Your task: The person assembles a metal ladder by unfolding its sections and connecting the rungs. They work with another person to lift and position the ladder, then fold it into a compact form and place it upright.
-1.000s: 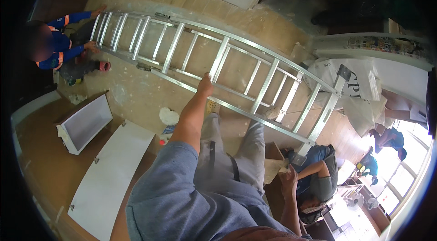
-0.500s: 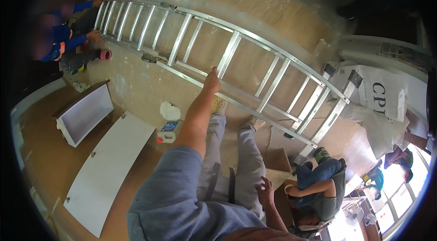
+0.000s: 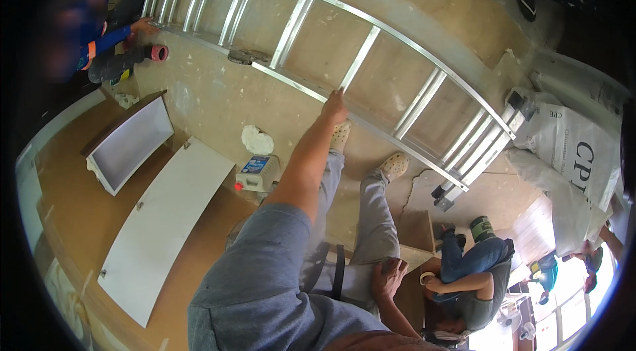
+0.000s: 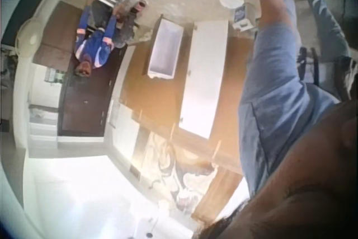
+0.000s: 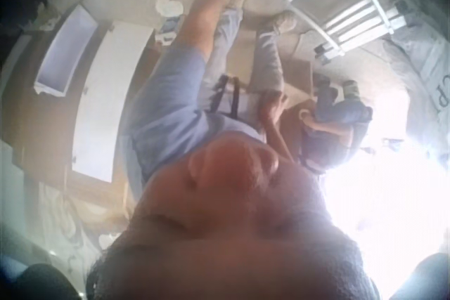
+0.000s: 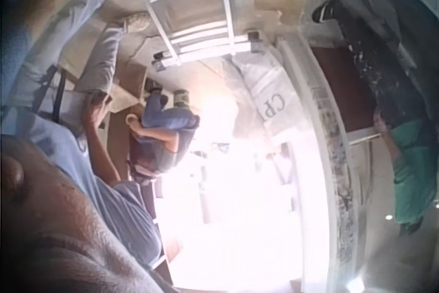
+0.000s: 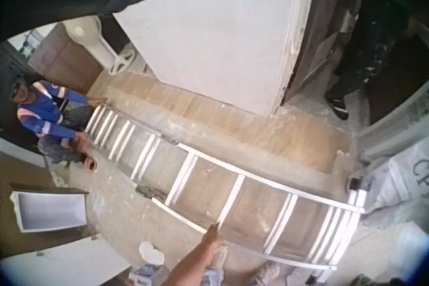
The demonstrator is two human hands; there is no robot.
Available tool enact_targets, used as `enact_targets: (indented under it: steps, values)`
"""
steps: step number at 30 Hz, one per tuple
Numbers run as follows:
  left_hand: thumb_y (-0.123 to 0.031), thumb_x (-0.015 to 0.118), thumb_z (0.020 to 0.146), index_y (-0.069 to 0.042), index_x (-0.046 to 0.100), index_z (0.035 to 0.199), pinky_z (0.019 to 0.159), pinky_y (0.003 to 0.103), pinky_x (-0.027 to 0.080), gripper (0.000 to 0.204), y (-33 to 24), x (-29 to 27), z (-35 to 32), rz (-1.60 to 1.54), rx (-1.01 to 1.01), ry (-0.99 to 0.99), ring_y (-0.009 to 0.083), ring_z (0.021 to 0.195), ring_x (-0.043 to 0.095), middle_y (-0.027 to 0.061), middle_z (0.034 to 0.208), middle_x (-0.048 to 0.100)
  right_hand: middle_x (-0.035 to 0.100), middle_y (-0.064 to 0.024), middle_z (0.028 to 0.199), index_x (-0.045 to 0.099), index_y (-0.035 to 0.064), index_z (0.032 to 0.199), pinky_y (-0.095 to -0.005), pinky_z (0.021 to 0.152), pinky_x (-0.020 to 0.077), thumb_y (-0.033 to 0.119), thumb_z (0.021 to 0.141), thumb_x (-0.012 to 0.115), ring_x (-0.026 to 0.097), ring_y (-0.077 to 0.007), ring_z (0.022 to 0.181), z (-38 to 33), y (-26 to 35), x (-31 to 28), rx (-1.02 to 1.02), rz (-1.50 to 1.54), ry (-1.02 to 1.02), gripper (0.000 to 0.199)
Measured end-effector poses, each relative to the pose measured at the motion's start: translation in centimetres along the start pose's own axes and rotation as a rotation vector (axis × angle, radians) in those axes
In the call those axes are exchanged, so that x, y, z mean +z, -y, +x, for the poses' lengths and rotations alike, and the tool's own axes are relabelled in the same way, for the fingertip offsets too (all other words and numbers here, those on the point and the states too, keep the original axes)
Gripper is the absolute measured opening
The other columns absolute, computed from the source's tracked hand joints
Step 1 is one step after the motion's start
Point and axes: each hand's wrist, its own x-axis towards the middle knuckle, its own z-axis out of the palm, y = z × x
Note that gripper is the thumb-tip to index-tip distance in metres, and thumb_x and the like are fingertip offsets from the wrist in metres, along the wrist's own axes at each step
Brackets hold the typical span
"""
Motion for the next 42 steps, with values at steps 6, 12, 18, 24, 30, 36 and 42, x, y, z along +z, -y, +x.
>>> enact_targets:
  steps: [6,12,18,24,30,36,42]
  values:
    - [-0.013,0.054,0.086,-0.005,0.044,0.140,0.096,0.043,0.048,0.056,0.1,1.2,-4.1,-0.123,0.071,0.029,0.0379,0.114,0.058,0.0266,0.127,0.056,0.046,-0.0196,0.103,0.049,0.0001,0.103,-0.0474,0.091,0.0382,0.023,0.078,0.063,0.046,-0.0375,0.101,1.1,0.9,-1.0,-0.037,-0.041,0.018,0.036]
    - [-0.028,0.056,0.089,-0.007,0.055,0.124,0.089,0.047,0.048,0.041,2.4,1.5,-21.8,-0.112,0.149,0.368,0.0383,0.105,0.062,0.0236,0.112,0.064,0.051,-0.0220,0.110,0.054,0.0027,0.108,-0.0477,0.094,0.0403,0.026,0.080,0.065,0.049,-0.0401,0.108,0.6,2.8,-2.0,-0.070,-0.071,0.127,0.038]
    - [-0.029,0.059,0.085,-0.010,0.073,0.094,0.084,0.045,0.050,0.025,4.6,-1.3,-36.7,0.093,0.538,0.337,0.0343,0.095,0.065,0.0159,0.104,0.068,0.064,-0.0175,0.109,0.061,0.0078,0.110,-0.0472,0.093,0.0441,0.026,0.080,0.066,0.054,-0.0389,0.111,0.1,1.6,-4.5,-0.273,-0.123,0.248,0.036]
    - [-0.026,0.064,0.083,-0.011,0.074,0.091,0.075,0.041,0.052,0.020,2.8,-7.9,-41.7,-0.059,0.528,0.485,0.0305,0.084,0.068,0.0124,0.087,0.071,0.066,-0.0148,0.095,0.063,0.0089,0.105,-0.0465,0.084,0.0488,0.025,0.079,0.067,0.062,-0.0348,0.095,-1.0,2.5,-7.1,-0.467,-0.230,0.140,0.031]
    - [-0.018,0.076,0.080,-0.005,0.071,0.086,0.061,0.030,0.050,0.015,-0.8,-22.1,-50.3,-0.562,0.450,0.192,0.0128,0.067,0.063,0.0053,0.074,0.069,0.066,-0.0139,0.090,0.063,0.0076,0.104,-0.0416,0.080,0.0507,0.024,0.079,0.066,0.063,-0.0318,0.088,-5.0,7.7,-10.2,-0.500,-0.007,0.080,0.030]
    - [-0.012,0.069,0.087,-0.004,0.060,0.075,0.056,0.027,0.043,0.017,-11.3,-38.9,-65.7,-0.923,0.702,0.066,0.0102,0.058,0.049,-0.0007,0.062,0.051,0.069,-0.0190,0.099,0.065,0.0070,0.109,-0.0404,0.085,0.0510,0.026,0.079,0.064,0.066,-0.0323,0.098,-6.2,8.7,-11.8,-0.411,0.014,0.126,0.035]
    - [-0.006,0.065,0.085,-0.014,0.067,0.105,0.063,0.031,0.048,0.022,-21.4,-44.7,-77.0,-0.903,1.651,0.474,0.0160,0.057,0.049,0.0020,0.074,0.058,0.070,-0.0187,0.098,0.064,0.0071,0.109,-0.0405,0.085,0.0513,0.028,0.081,0.063,0.067,-0.0341,0.095,-6.4,6.3,-11.3,-0.415,0.123,0.066,0.035]
